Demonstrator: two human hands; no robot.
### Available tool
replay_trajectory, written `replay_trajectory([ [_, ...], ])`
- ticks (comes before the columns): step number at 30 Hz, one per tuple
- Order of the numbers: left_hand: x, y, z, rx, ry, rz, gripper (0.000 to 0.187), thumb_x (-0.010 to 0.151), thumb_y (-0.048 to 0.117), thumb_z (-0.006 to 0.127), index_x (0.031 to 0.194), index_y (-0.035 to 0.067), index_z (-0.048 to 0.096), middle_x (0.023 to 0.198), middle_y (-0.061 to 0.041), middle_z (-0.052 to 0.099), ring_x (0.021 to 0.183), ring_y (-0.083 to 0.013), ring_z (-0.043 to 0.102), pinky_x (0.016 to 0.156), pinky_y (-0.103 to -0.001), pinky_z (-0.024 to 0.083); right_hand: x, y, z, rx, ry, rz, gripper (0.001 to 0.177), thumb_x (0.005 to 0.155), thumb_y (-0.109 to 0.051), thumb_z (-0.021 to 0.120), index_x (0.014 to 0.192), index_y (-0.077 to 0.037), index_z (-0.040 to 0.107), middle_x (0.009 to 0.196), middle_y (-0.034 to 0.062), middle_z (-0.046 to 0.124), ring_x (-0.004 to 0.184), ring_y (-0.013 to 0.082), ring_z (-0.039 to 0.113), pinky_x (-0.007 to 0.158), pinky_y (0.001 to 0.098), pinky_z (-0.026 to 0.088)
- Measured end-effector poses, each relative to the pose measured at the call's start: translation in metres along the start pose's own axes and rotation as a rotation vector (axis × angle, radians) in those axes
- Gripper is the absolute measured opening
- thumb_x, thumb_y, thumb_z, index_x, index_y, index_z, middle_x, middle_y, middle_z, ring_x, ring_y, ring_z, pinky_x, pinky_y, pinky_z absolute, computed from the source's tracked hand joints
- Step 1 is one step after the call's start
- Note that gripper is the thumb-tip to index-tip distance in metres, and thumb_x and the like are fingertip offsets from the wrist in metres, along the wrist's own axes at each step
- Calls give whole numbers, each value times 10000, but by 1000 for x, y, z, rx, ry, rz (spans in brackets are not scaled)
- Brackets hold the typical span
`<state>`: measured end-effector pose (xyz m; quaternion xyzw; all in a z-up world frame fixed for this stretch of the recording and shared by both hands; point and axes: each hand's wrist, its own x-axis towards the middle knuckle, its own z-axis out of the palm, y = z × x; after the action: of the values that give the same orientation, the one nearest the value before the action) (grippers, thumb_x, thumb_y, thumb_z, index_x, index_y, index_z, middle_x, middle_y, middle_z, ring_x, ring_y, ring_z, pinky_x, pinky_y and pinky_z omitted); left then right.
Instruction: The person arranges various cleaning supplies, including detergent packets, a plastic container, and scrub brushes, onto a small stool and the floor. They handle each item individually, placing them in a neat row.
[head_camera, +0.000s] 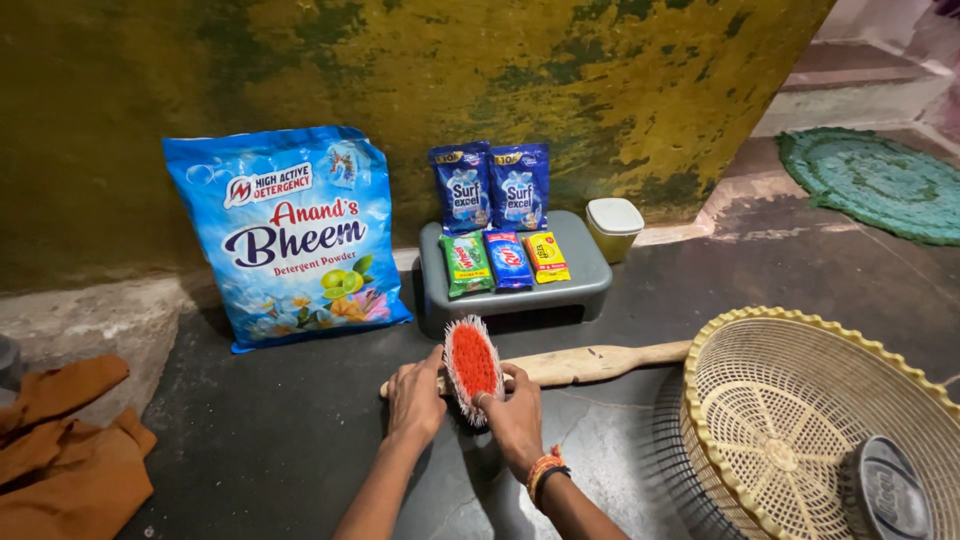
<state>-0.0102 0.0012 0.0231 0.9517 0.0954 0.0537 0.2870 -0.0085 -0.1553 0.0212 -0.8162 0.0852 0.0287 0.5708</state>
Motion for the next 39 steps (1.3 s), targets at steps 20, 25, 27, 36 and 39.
replay_trajectory([
  [20, -3, 8, -18, -30, 179, 58, 600, 833, 43, 689, 1413, 90, 540, 1267, -134, 644, 1230, -335, 535, 1104, -482, 362, -7, -19, -16, -185, 73, -66, 724, 717, -184, 799, 1389, -102, 542, 1361, 182, 479, 1276, 347, 501, 1097, 398, 407],
  [25, -7, 18, -37, -97, 278, 160, 442, 826, 70, 699, 1266, 94, 671, 1235, -121, 678, 1200, -340, 565, 1066, -468, 413, -6, -20, -39, -170, 153, -220, 569, 730, -98, 735, 1287, -88, 623, 1289, 168, 549, 1208, 310, 574, 1059, 395, 462],
  [27, -9, 27, -42, -132, 297, 186, 378, 833, 62, 688, 1210, 87, 712, 1202, -116, 694, 1175, -338, 580, 1043, -473, 423, -7, -20, -52, -182, 178, -226, 516, 732, -61, 705, 1244, -102, 665, 1244, 149, 588, 1149, 298, 617, 1035, 402, 482],
  [36, -19, 98, -52, -254, 336, 439, 256, 882, 46, 652, 1116, 80, 751, 1125, -109, 723, 1140, -320, 621, 1026, -448, 464, -19, -43, -127, -187, 208, -505, 372, 775, -21, 647, 1138, -75, 708, 1137, 142, 658, 992, 274, 700, 872, 376, 582],
  [39, -24, 135, -42, -230, 309, 463, 283, 805, 55, 696, 1078, 84, 766, 1100, -108, 729, 1112, -317, 621, 981, -475, 440, -27, -52, -159, -213, 233, -466, 346, 794, -25, 646, 1129, -80, 710, 1128, 106, 681, 976, 251, 701, 835, 370, 582],
])
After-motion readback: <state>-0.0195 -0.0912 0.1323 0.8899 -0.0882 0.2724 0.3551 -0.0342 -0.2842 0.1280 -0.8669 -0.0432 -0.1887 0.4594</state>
